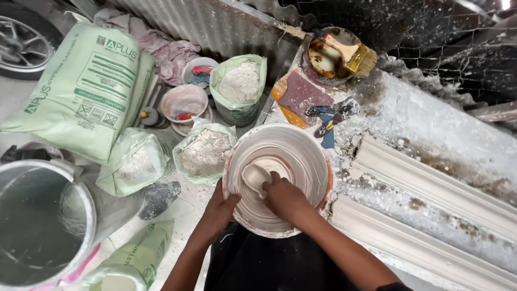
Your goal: The person measures a long piece of white molding using a yellow tape measure. They then move around the workspace, handling a bucket and a plastic bottle before returning to the molding.
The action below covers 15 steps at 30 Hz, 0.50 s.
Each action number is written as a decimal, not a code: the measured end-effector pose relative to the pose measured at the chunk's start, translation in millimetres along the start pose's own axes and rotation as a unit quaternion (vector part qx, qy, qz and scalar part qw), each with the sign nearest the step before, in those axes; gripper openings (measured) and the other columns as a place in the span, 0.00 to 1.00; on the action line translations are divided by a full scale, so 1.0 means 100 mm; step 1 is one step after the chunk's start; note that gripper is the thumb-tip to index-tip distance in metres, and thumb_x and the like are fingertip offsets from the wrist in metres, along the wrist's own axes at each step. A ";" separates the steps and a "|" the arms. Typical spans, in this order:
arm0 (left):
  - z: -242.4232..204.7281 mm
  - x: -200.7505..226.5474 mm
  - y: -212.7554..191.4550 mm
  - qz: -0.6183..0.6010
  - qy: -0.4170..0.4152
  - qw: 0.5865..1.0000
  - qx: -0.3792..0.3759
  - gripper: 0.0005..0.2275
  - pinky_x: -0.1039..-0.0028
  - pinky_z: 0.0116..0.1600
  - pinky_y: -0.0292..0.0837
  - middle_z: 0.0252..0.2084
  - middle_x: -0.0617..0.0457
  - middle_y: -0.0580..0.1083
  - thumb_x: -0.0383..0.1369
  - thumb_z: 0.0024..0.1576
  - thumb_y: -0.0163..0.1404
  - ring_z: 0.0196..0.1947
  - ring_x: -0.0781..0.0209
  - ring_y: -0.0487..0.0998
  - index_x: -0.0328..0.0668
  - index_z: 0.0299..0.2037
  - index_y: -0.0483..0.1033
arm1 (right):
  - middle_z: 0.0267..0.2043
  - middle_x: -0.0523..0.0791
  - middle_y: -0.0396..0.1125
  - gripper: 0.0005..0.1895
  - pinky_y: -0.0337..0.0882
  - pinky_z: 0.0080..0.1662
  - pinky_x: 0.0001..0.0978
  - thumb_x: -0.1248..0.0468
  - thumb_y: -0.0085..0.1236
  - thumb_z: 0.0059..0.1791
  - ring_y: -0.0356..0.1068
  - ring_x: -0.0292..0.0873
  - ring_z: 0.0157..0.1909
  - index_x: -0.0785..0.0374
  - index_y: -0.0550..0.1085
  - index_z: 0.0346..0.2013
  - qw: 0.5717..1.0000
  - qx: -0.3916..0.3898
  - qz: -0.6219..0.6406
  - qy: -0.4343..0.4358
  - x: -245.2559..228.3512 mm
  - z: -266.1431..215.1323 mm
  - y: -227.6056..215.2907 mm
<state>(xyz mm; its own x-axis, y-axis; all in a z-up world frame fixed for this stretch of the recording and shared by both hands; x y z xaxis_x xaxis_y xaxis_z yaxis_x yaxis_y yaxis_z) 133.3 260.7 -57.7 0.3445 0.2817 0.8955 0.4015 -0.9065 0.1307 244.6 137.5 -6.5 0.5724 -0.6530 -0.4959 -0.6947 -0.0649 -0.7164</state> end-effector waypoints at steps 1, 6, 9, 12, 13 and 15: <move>0.04 0.01 -0.08 0.004 -0.004 1.000 -0.004 0.30 0.71 0.60 0.70 0.67 0.41 0.71 0.28 0.61 0.47 0.61 0.55 0.73 0.39 0.75 0.53 | 0.56 0.56 0.67 0.18 0.74 0.54 0.47 0.55 0.65 0.47 0.73 0.59 0.51 0.60 0.78 0.47 1.000 0.000 0.005 0.004 -0.13 -0.08 -0.11; 0.17 0.51 -0.47 0.041 -0.170 0.979 0.108 0.31 0.60 0.43 0.72 0.61 0.40 0.74 0.33 0.59 0.46 0.49 0.48 0.78 0.48 0.75 0.50 | 0.67 0.52 0.64 0.24 0.67 0.63 0.44 0.62 0.63 0.48 0.66 0.55 0.67 0.60 0.72 0.59 0.952 0.209 0.143 -0.171 -0.68 -0.73 -1.40; 0.59 0.42 -0.87 0.073 0.019 0.988 0.135 0.32 0.72 0.53 0.74 0.66 0.37 0.68 0.29 0.61 0.48 0.59 0.53 0.75 0.36 0.74 0.47 | 0.64 0.50 0.67 0.20 0.69 0.65 0.43 0.65 0.56 0.52 0.68 0.47 0.66 0.64 0.70 0.59 0.902 0.335 0.257 -0.091 0.13 -0.86 -1.58; 0.93 0.86 -0.75 -0.025 0.057 0.988 0.144 0.29 0.67 0.44 0.81 0.65 0.37 0.68 0.29 0.62 0.44 0.55 0.51 0.76 0.41 0.74 0.49 | 0.60 0.48 0.69 0.17 0.71 0.61 0.38 0.65 0.53 0.54 0.70 0.43 0.62 0.65 0.70 0.58 0.867 0.390 0.310 0.016 0.86 -0.84 -1.45; 1.16 0.84 -0.72 -0.025 0.057 0.989 0.137 0.29 0.67 0.44 0.81 0.65 0.37 0.68 0.29 0.62 0.44 0.55 0.51 0.76 0.41 0.74 0.49 | 0.60 0.48 0.69 0.17 0.71 0.61 0.38 0.65 0.53 0.54 0.70 0.43 0.62 0.65 0.70 0.58 0.865 0.394 0.309 0.021 1.01 -0.80 -1.30; 1.56 0.68 -0.78 -0.069 0.019 0.978 0.197 0.30 0.58 0.47 0.83 0.67 0.41 0.63 0.30 0.64 0.43 0.58 0.50 0.74 0.49 0.74 0.41 | 0.56 0.45 0.72 0.16 0.74 0.53 0.35 0.64 0.51 0.54 0.73 0.41 0.55 0.63 0.71 0.56 0.845 0.369 0.362 0.138 1.54 -0.71 -0.86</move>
<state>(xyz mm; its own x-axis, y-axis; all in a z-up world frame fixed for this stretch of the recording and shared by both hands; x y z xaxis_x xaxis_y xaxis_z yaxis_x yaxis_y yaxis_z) 258.1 399.9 -73.3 0.2341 0.3743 0.8973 0.7409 -0.6663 0.0846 361.7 -11.3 13.8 -0.0803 -0.4786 -0.8743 -0.3004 0.8480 -0.4366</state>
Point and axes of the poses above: each hand's wrist, its own z-axis towards the middle knuckle, its own y-axis out of the palm, x = y × z, the point moved 10 cm from there along z, towards the middle knuckle
